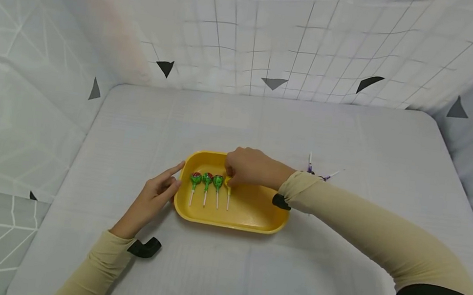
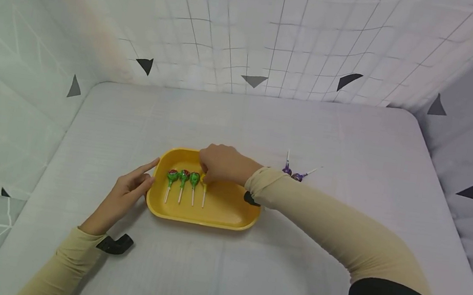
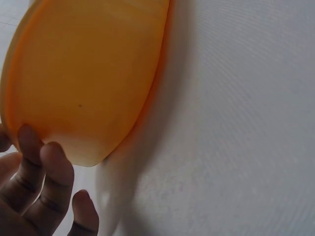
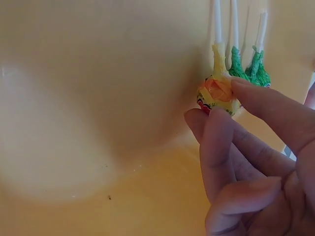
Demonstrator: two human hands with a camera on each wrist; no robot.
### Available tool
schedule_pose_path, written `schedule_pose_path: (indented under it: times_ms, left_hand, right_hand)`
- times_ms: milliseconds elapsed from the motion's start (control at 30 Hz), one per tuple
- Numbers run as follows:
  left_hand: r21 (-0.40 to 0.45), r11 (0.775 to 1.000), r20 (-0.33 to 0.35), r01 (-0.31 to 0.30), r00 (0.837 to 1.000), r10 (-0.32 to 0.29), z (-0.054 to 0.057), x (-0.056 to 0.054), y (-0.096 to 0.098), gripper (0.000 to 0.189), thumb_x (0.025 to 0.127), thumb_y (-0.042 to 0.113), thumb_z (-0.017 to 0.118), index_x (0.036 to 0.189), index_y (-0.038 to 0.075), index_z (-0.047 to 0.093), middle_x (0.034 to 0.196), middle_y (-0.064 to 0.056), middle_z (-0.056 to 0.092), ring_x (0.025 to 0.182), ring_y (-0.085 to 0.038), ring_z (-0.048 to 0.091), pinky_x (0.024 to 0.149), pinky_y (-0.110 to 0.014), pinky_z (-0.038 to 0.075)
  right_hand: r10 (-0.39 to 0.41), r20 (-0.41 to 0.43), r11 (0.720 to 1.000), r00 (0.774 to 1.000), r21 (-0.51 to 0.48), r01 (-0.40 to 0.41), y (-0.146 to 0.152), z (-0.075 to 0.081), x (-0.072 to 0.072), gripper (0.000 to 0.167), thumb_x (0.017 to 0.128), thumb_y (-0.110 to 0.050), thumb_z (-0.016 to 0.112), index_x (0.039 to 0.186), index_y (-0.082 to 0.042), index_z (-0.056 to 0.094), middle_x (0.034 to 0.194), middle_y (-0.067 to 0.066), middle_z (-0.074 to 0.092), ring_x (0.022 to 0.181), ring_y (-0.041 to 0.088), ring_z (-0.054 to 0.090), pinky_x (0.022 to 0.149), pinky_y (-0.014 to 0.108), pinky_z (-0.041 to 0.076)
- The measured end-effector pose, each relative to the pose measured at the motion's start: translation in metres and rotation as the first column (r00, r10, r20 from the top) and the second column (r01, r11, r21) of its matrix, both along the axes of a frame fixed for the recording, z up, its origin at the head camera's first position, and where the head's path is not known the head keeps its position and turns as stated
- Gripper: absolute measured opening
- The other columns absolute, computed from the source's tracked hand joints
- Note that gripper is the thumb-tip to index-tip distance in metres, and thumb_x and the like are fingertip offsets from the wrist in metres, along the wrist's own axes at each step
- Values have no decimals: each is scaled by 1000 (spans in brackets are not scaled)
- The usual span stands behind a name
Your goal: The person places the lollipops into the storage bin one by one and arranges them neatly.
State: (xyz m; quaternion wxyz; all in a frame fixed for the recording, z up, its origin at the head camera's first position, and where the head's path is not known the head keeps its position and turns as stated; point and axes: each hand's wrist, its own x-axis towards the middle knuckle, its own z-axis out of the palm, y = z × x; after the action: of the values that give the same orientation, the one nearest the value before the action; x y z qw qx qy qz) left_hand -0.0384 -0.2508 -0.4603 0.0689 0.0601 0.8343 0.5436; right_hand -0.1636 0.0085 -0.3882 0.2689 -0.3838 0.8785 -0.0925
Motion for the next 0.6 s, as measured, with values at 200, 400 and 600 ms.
schedule_pose_path:
  times_ms: [200, 400, 600]
  left_hand:
    - [-4, 1000, 11, 1, 1000, -1, 0, 0, -1, 51, 110, 24, 53, 159, 22, 42, 81, -8, 58, 69, -32, 56, 61, -29, 47]
    - [0, 1000, 12, 4, 1000, -4, 1, 0, -1, 51, 110, 22, 53, 160, 22, 41, 81, -9, 59, 69, -32, 57, 62, -31, 48]
    - [-15, 1000, -8, 8, 1000, -8, 0, 0, 0, 52, 110, 20, 53, 160, 22, 40, 81, -10, 59, 68, -31, 57, 61, -30, 48]
  right_hand:
    - [9, 5, 1000, 1000, 3, -9, -2, -5, -1, 17, 92, -27, 79, 95, -12, 71, 96, 1, 71, 76, 14, 59, 66, 26, 48]
    - [14, 3, 1000, 1000, -2, -14, -2, -6, 0, 17, 91, -26, 80, 95, -12, 71, 97, 1, 72, 77, 15, 60, 68, 27, 49]
    - [29, -19, 999, 999, -13, -29, -1, -7, 0, 18, 91, -27, 81, 94, -12, 72, 97, 1, 73, 81, 15, 64, 71, 29, 53]
